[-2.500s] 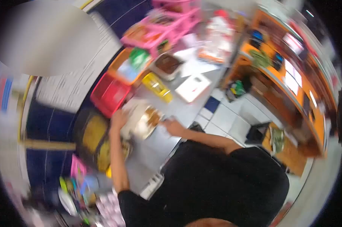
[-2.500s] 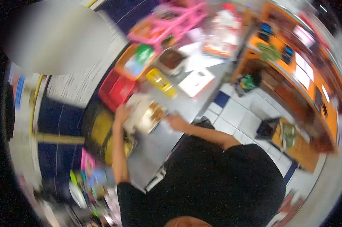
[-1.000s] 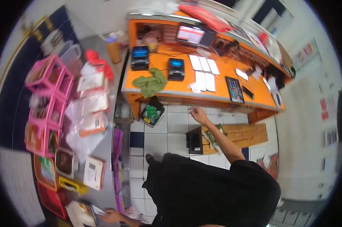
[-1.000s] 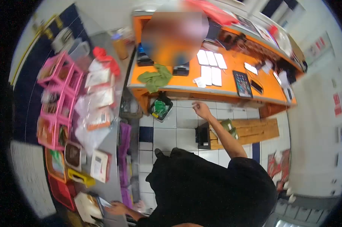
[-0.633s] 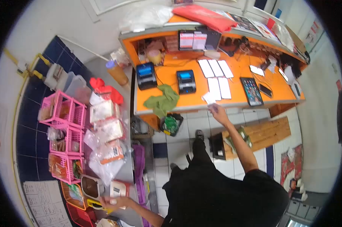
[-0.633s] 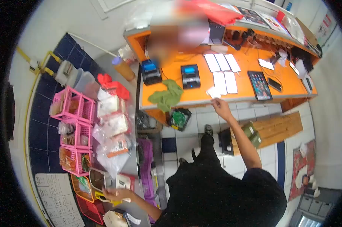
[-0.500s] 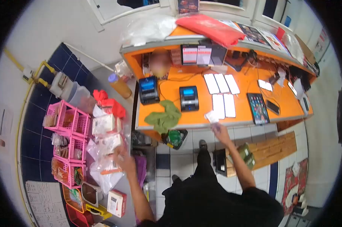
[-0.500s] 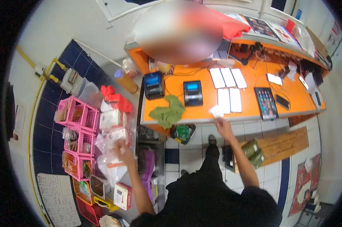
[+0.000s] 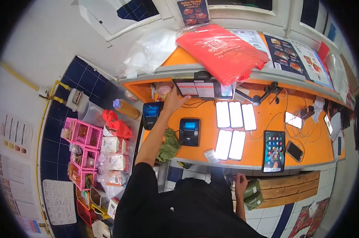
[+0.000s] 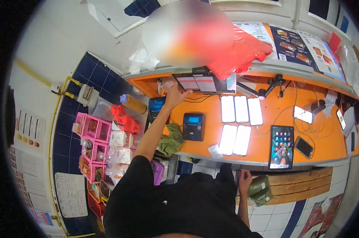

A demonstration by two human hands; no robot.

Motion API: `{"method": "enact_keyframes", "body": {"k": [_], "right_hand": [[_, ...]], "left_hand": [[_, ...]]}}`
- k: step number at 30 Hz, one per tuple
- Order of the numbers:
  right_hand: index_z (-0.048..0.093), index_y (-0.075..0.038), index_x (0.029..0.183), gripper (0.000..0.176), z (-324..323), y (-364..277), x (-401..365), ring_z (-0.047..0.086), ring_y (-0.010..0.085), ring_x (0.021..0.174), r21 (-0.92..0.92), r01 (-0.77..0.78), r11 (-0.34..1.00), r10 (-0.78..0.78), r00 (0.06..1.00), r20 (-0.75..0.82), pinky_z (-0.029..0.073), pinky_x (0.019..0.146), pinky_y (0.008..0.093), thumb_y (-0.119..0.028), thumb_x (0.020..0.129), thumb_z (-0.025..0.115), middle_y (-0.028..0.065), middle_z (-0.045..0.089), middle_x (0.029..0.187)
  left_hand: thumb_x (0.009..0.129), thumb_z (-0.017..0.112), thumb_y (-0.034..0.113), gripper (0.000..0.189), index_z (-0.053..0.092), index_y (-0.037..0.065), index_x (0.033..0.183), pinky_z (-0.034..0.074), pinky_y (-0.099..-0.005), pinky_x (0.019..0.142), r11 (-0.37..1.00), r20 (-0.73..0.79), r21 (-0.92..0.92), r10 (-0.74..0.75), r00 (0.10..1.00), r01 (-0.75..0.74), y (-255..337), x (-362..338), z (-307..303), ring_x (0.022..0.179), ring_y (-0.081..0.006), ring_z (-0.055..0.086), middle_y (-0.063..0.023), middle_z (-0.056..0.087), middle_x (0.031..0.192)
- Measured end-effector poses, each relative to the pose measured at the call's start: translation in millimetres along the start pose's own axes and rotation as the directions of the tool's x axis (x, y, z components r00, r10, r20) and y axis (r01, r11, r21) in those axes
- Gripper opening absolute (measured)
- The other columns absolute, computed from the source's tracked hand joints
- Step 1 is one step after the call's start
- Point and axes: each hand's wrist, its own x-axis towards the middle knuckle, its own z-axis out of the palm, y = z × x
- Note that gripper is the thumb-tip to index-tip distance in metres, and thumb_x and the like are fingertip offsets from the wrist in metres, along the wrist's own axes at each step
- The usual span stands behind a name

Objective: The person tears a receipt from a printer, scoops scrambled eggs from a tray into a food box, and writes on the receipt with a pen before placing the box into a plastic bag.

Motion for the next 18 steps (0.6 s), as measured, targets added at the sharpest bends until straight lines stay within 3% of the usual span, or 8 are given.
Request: {"method": "enact_keyframes", "body": {"k": [2, 3, 4, 8, 10, 11, 14, 18], "right_hand": [[0.064, 0.001, 0.097, 0.013, -10.4, 9.2, 17.5, 0.058, 0.0086, 0.076, -0.061, 0.045, 0.997, -0.047, 0.998, -0.035, 0.049, 0.068, 0.0264, -0.009, 0.1, 0.056, 0.0021, 0.063, 0.081], [0.064, 0.001, 0.096, 0.014, -13.6, -5.4, 25.0, 0.059, 0.0089, 0.075, -0.176, 0.134, 0.975, -0.14, 0.99, -0.027, 0.049, 0.067, 0.0263, -0.009, 0.1, 0.056, 0.0027, 0.063, 0.081], [0.064, 0.001, 0.096, 0.014, -13.1, -23.6, 29.8, 0.059, 0.0089, 0.075, -0.185, 0.129, 0.974, -0.135, 0.991, -0.02, 0.049, 0.067, 0.0263, -0.009, 0.1, 0.056, 0.0027, 0.063, 0.081], [0.063, 0.001, 0.095, 0.013, -14.7, -44.8, 56.3, 0.059, 0.0101, 0.073, -0.106, 0.14, 0.984, -0.137, 0.99, 0.039, 0.049, 0.068, 0.0258, -0.009, 0.099, 0.056, 0.0028, 0.064, 0.081], [0.064, -0.001, 0.096, 0.012, -1.7, -67.9, 64.6, 0.056, 0.0083, 0.072, -0.01, 0.115, 0.993, -0.114, 0.992, 0.049, 0.046, 0.068, 0.0248, -0.008, 0.099, 0.055, 0.001, 0.062, 0.079], [0.064, -0.002, 0.096, 0.013, 0.1, -71.7, 70.8, 0.058, 0.0088, 0.072, -0.033, 0.126, 0.992, -0.123, 0.989, 0.077, 0.047, 0.067, 0.0254, -0.01, 0.099, 0.055, 0.0012, 0.063, 0.079], [0.064, -0.002, 0.096, 0.013, 5.5, -87.7, 86.5, 0.058, 0.009, 0.073, -0.069, 0.176, 0.982, -0.162, 0.973, 0.164, 0.048, 0.067, 0.0257, -0.011, 0.098, 0.055, 0.0019, 0.064, 0.079], [0.064, -0.001, 0.095, 0.012, 23.4, -106.1, 100.1, 0.06, 0.0108, 0.072, -0.104, 0.174, 0.979, -0.155, 0.974, 0.167, 0.049, 0.068, 0.0259, -0.008, 0.099, 0.055, 0.0047, 0.065, 0.082]], "left_hand": [[0.078, 0.083, 0.035, 0.078, 0.045, -0.002, 0.136, 0.053, -0.0461, 0.09, 0.995, -0.04, -0.064, 0.08, 0.996, -0.082, -7.2, 5.3, 4.2, 0.099, -0.0425, 0.067, -0.0223, 0.07, 0.108], [0.079, 0.082, 0.037, 0.077, 0.046, -0.002, 0.136, 0.052, -0.0457, 0.09, 0.997, 0.003, -0.075, 0.021, 1.0, -0.02, -9.8, 5.9, 5.7, 0.102, -0.0424, 0.067, -0.0226, 0.07, 0.109], [0.08, 0.081, 0.038, 0.076, 0.046, -0.001, 0.135, 0.052, -0.0454, 0.091, 0.995, 0.05, -0.085, -0.042, 0.998, 0.046, -12.7, 2.6, 7.8, 0.104, -0.0423, 0.066, -0.0229, 0.07, 0.111], [0.082, 0.079, 0.04, 0.072, 0.049, -0.001, 0.133, 0.052, -0.0448, 0.092, 0.991, 0.01, -0.117, -0.058, 0.998, 0.059, -16.7, -0.3, 14.7, 0.107, -0.0416, 0.065, -0.0236, 0.069, 0.113], [0.082, 0.078, 0.04, 0.067, 0.054, 0.0, 0.13, 0.051, -0.0452, 0.092, 0.989, -0.12, -0.131, 0.056, 0.991, -0.072, -17.9, -3.7, 17.0, 0.108, -0.0416, 0.065, -0.0241, 0.069, 0.113], [0.082, 0.078, 0.04, 0.067, 0.054, 0.0, 0.13, 0.051, -0.0452, 0.092, 0.988, -0.134, -0.137, 0.048, 0.99, -0.067, -19.8, -3.8, 18.2, 0.108, -0.0416, 0.065, -0.0241, 0.069, 0.113], [0.083, 0.078, 0.04, 0.066, 0.054, 0.0, 0.13, 0.051, -0.0456, 0.093, 0.991, -0.083, -0.135, -0.012, 0.996, 0.001, -24.7, -4.2, 18.7, 0.109, -0.0418, 0.064, -0.0242, 0.069, 0.113], [0.082, 0.078, 0.04, 0.069, 0.052, 0.0, 0.134, 0.051, -0.0464, 0.093, 0.983, -0.025, -0.182, -0.042, 0.999, 0.037, -27.9, -2.0, 18.6, 0.11, -0.042, 0.064, -0.0255, 0.067, 0.116]]}}
